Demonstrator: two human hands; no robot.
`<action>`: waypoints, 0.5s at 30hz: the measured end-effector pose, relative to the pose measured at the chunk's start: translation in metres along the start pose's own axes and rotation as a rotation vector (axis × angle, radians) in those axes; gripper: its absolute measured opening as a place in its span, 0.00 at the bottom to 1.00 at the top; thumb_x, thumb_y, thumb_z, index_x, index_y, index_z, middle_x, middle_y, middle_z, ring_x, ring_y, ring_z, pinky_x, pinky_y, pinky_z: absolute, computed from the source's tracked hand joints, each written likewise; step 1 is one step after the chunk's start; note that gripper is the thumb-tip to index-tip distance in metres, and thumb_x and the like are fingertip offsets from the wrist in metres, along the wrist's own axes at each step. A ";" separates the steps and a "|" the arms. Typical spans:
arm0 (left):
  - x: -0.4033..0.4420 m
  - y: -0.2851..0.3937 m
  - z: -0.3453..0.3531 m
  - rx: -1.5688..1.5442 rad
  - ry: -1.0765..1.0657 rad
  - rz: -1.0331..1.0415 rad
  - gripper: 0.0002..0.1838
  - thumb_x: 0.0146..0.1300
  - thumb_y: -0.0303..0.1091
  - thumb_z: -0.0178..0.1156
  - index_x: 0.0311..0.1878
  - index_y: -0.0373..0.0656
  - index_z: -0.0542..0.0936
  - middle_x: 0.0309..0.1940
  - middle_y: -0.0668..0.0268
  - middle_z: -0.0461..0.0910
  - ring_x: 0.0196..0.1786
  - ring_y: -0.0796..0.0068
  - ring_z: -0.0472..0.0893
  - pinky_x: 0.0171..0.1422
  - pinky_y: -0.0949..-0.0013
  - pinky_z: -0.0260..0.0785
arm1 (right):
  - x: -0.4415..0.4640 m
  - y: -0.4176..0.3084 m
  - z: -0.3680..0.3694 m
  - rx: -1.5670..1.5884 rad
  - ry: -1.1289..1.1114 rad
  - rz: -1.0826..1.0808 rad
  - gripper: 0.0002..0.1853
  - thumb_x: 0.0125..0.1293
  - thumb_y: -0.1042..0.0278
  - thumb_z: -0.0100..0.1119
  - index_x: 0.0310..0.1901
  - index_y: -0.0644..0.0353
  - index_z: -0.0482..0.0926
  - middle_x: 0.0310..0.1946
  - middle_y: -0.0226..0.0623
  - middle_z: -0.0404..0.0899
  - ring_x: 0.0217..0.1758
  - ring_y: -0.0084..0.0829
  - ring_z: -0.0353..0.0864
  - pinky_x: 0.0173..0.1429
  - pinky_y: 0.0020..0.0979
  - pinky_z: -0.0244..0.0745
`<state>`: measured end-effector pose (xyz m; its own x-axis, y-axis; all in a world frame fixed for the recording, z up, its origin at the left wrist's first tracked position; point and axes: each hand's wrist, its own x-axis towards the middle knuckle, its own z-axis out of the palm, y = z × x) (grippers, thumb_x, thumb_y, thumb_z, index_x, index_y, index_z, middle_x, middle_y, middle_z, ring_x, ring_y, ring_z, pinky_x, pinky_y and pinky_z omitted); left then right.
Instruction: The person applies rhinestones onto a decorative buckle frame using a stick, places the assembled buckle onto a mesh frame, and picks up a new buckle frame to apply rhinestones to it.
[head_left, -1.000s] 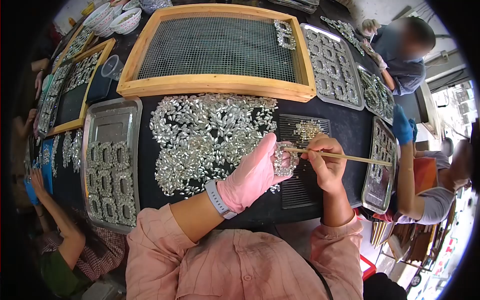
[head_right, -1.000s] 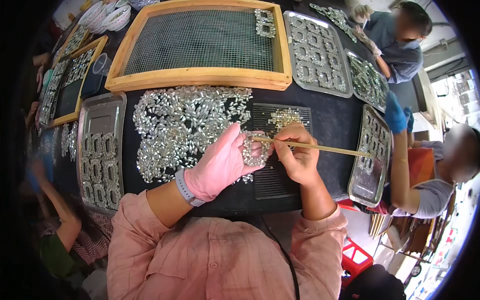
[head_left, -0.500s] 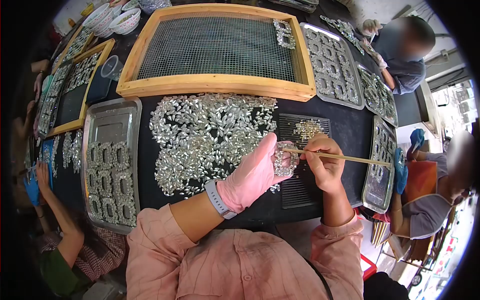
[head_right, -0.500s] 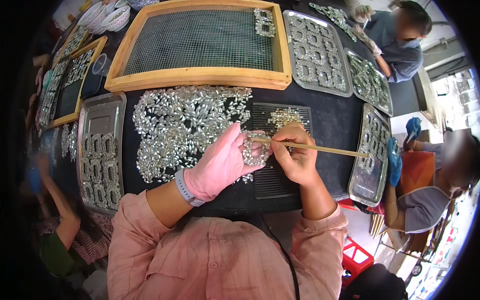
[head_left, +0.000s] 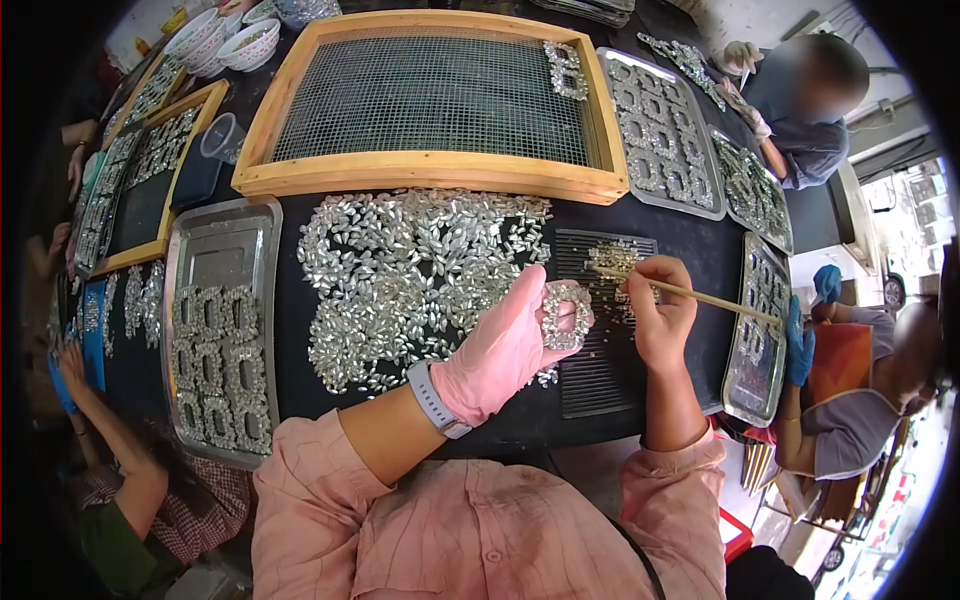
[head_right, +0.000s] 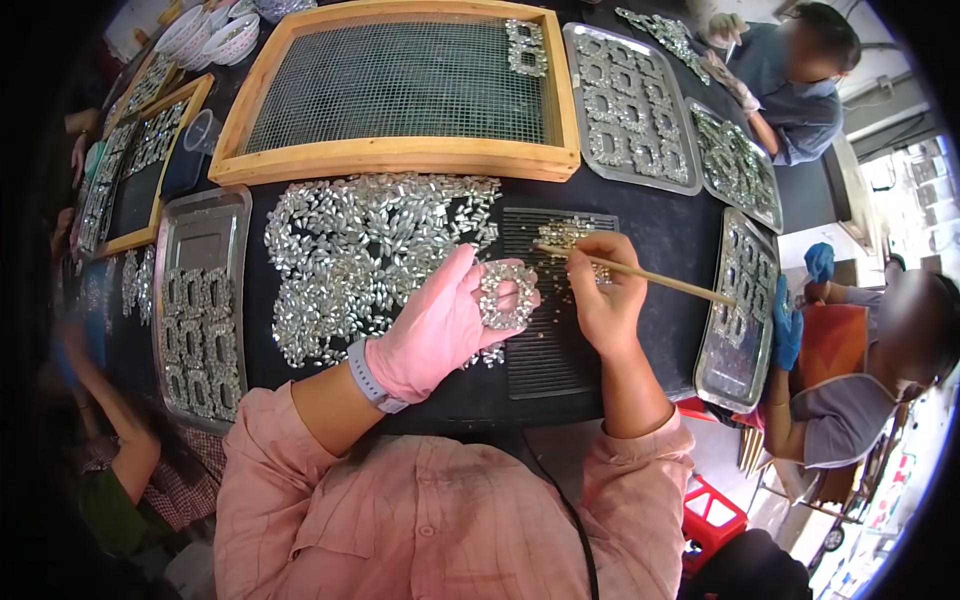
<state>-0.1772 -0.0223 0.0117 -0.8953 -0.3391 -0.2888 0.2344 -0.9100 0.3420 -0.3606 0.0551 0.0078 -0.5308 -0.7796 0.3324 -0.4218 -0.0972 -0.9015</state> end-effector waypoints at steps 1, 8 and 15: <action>0.000 0.000 0.000 0.004 -0.005 0.008 0.30 0.73 0.59 0.38 0.60 0.41 0.70 0.52 0.66 0.75 0.58 0.70 0.74 0.65 0.63 0.64 | 0.001 0.001 -0.001 -0.005 0.000 0.012 0.04 0.60 0.81 0.57 0.37 0.66 0.76 0.31 0.33 0.77 0.33 0.20 0.75 0.40 0.23 0.71; 0.000 0.001 0.000 -0.006 0.004 0.022 0.30 0.73 0.58 0.38 0.60 0.41 0.70 0.52 0.67 0.76 0.58 0.70 0.75 0.65 0.62 0.65 | 0.000 0.002 0.002 -0.019 -0.028 0.040 0.03 0.59 0.81 0.57 0.35 0.66 0.76 0.30 0.32 0.77 0.33 0.19 0.74 0.40 0.23 0.70; 0.000 0.001 -0.001 -0.001 0.006 0.021 0.30 0.73 0.58 0.38 0.60 0.41 0.70 0.52 0.67 0.76 0.58 0.70 0.75 0.65 0.62 0.64 | 0.002 0.009 0.001 -0.042 0.007 0.012 0.03 0.59 0.81 0.57 0.35 0.66 0.76 0.29 0.31 0.77 0.33 0.19 0.73 0.39 0.23 0.70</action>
<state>-0.1762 -0.0234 0.0112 -0.8880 -0.3593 -0.2872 0.2532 -0.9031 0.3469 -0.3640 0.0522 0.0000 -0.5408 -0.7765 0.3233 -0.4453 -0.0617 -0.8932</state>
